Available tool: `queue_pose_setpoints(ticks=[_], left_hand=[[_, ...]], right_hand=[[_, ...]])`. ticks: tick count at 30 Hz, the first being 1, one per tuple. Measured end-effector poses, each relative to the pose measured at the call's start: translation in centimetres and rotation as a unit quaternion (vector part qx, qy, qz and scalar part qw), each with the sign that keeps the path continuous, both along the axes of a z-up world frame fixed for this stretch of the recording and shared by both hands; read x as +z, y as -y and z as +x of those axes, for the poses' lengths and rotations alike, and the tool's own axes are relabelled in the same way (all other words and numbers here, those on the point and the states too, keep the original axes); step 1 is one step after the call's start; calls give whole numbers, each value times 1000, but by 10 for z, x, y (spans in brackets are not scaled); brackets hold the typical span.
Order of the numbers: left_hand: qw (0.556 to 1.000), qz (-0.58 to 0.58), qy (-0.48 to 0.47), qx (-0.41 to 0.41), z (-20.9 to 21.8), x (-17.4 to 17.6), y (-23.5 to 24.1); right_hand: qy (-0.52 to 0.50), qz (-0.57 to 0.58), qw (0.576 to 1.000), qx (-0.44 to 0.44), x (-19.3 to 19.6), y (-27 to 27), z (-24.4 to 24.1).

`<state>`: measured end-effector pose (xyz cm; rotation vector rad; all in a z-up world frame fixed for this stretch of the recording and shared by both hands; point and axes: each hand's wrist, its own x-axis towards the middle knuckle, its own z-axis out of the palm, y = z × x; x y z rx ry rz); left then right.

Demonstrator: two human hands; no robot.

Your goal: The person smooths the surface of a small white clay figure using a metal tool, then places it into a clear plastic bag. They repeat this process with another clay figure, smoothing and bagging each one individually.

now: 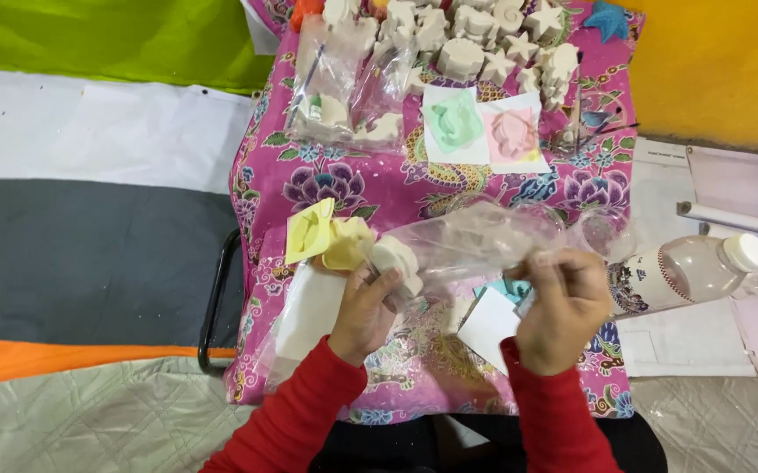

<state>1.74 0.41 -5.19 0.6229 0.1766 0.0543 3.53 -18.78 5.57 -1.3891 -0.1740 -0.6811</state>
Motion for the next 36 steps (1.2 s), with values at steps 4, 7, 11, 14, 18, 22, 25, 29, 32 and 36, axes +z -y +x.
queue_pose_setpoints(ticks=[4,7,11,14,18,22,25,29,32,36], left_hand=[[1000,5,-4,-8,5,27,-4],[998,27,39,-29,7,41,-1],[995,44,71,-48,10,41,-1],[992,19,86,-86,18,23,-9],[991,-73,50,-102,23,-6,-15],[988,-119,4,-94,29,-18,-20],[983,-148,6,-107,31,-7,-23],[972,-184,20,-147,32,15,-27],[974,-154,44,-158,30,11,-25],[988,-85,7,-132,30,2,-20]], right_hand=[[56,-60,997,-5,64,5,9],[38,-346,935,63,93,11,17],[-19,-354,926,129,102,11,35],[-61,-166,968,177,111,19,39],[-80,-167,961,206,115,33,48],[-82,-304,906,284,118,41,54],[-79,-408,867,274,118,33,54],[-64,-337,905,251,117,39,51],[-70,-254,934,240,112,41,53],[-191,-330,887,258,110,22,62]])
